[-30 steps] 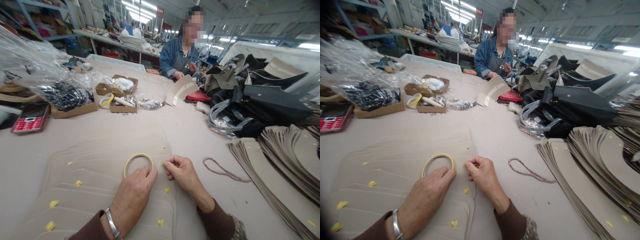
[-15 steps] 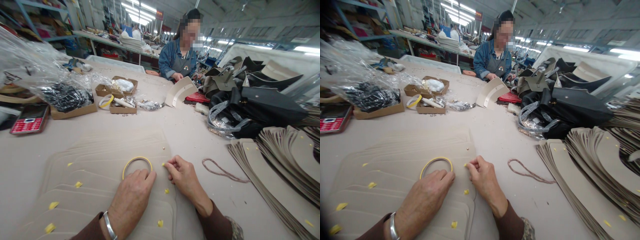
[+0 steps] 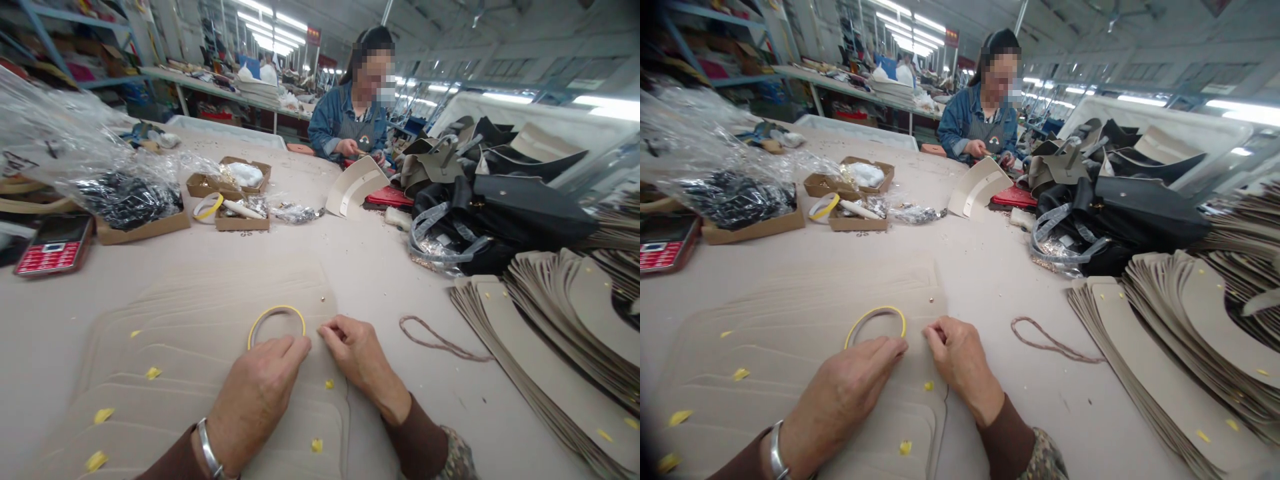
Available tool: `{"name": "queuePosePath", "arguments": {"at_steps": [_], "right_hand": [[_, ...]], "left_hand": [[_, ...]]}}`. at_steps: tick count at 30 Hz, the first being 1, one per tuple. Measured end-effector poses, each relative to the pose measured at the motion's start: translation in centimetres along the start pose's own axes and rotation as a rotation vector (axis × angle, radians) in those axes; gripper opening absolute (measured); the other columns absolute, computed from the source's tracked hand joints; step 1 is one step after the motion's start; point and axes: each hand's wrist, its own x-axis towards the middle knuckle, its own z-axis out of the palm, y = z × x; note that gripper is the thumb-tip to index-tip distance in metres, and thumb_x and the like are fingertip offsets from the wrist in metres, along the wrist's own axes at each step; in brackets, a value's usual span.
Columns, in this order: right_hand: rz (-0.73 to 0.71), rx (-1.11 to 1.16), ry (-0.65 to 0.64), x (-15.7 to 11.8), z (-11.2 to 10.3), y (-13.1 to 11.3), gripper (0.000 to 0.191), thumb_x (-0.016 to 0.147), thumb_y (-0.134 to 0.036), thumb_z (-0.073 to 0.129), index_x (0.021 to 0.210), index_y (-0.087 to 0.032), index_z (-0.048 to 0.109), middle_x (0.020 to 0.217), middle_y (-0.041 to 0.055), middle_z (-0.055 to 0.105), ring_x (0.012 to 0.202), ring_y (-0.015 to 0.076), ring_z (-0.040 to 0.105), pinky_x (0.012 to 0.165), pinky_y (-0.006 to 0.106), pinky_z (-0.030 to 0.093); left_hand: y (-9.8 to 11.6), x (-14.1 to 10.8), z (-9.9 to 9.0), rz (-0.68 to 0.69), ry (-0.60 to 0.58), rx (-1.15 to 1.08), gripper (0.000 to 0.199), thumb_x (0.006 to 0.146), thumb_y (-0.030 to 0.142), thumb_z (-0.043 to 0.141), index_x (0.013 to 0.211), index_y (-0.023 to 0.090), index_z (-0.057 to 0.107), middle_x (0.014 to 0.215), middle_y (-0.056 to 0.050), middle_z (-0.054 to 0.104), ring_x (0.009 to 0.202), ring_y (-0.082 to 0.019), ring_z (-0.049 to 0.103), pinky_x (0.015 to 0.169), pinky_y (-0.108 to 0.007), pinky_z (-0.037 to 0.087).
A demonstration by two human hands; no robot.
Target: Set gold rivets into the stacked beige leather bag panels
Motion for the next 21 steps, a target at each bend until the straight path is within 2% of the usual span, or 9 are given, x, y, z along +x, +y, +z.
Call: {"name": "queuePosePath", "arguments": {"at_steps": [2, 5, 8, 10, 12, 16, 21], "right_hand": [[-0.034, 0.035, -0.079, -0.4, -0.9, -0.2, 0.014, 0.085, -0.02, 0.06, 0.077, -0.019, 0.071, 0.065, -0.0009, 0.068, 0.058, 0.012, 0.059, 0.058, 0.022, 0.041], [-0.078, 0.173, -0.038, -1.1, -1.8, -1.0, 0.012, 0.084, -0.02, 0.061, 0.091, -0.019, 0.071, 0.074, 0.001, 0.07, 0.063, 0.0125, 0.062, 0.061, 0.022, 0.046], [-0.252, 0.286, 0.025, -1.7, -1.8, -2.1, 0.018, 0.085, -0.016, 0.058, 0.1, -0.018, 0.067, 0.087, 0.0045, 0.07, 0.072, 0.0136, 0.063, 0.068, 0.024, 0.05], [-0.386, 0.289, 0.015, -1.8, -1.5, -2.6, 0.02, 0.086, -0.013, 0.055, 0.103, -0.018, 0.064, 0.093, 0.0065, 0.069, 0.08, 0.0153, 0.062, 0.075, 0.027, 0.051], [-0.462, 0.258, 0.019, -1.7, -1.1, -2.7, 0.021, 0.087, -0.011, 0.053, 0.104, -0.019, 0.062, 0.096, 0.0078, 0.069, 0.086, 0.0167, 0.062, 0.079, 0.029, 0.05], [-0.511, 0.208, 0.037, -1.7, -0.3, -2.3, 0.017, 0.088, -0.009, 0.05, 0.097, -0.019, 0.061, 0.089, 0.0065, 0.068, 0.084, 0.016, 0.062, 0.078, 0.028, 0.049], [-0.517, 0.109, 0.083, -1.8, 0.1, -2.2, 0.013, 0.086, -0.011, 0.05, 0.083, -0.019, 0.059, 0.07, 0.0019, 0.062, 0.065, 0.0133, 0.056, 0.064, 0.024, 0.044]], "left_hand": [[-0.4, 0.0, -0.4, 0.057, 0.144, -0.057, 0.021, 0.097, 0.016, 0.036, 0.105, 0.018, 0.055, 0.075, -0.002, 0.065, 0.065, -0.015, 0.064, 0.061, -0.024, 0.053], [-0.7, 0.1, -1.0, 0.115, 0.276, -0.098, 0.022, 0.098, 0.02, 0.041, 0.118, 0.018, 0.05, 0.087, -0.004, 0.071, 0.074, -0.013, 0.068, 0.069, -0.019, 0.054], [-0.7, 0.1, -1.1, 0.134, 0.25, -0.107, 0.034, 0.098, 0.021, 0.041, 0.132, 0.016, 0.041, 0.1, -0.007, 0.073, 0.082, -0.013, 0.07, 0.071, -0.018, 0.054], [-0.6, 0.0, -0.9, 0.12, 0.222, -0.093, 0.041, 0.099, 0.022, 0.039, 0.139, 0.015, 0.033, 0.099, -0.007, 0.073, 0.075, -0.013, 0.07, 0.064, -0.018, 0.054], [-0.5, -0.1, -0.7, 0.101, 0.212, -0.069, 0.042, 0.099, 0.023, 0.038, 0.14, 0.014, 0.03, 0.093, -0.006, 0.074, 0.067, -0.013, 0.07, 0.059, -0.02, 0.053], [-0.5, -0.1, -0.4, 0.11, 0.189, -0.037, 0.036, 0.1, 0.025, 0.035, 0.135, 0.013, 0.034, 0.096, -0.009, 0.073, 0.071, -0.015, 0.071, 0.058, -0.021, 0.053], [-0.3, 0.0, -0.5, 0.118, 0.194, -0.033, 0.032, 0.101, 0.026, 0.031, 0.129, 0.012, 0.038, 0.093, -0.008, 0.073, 0.067, -0.015, 0.07, 0.055, -0.022, 0.052]]}}
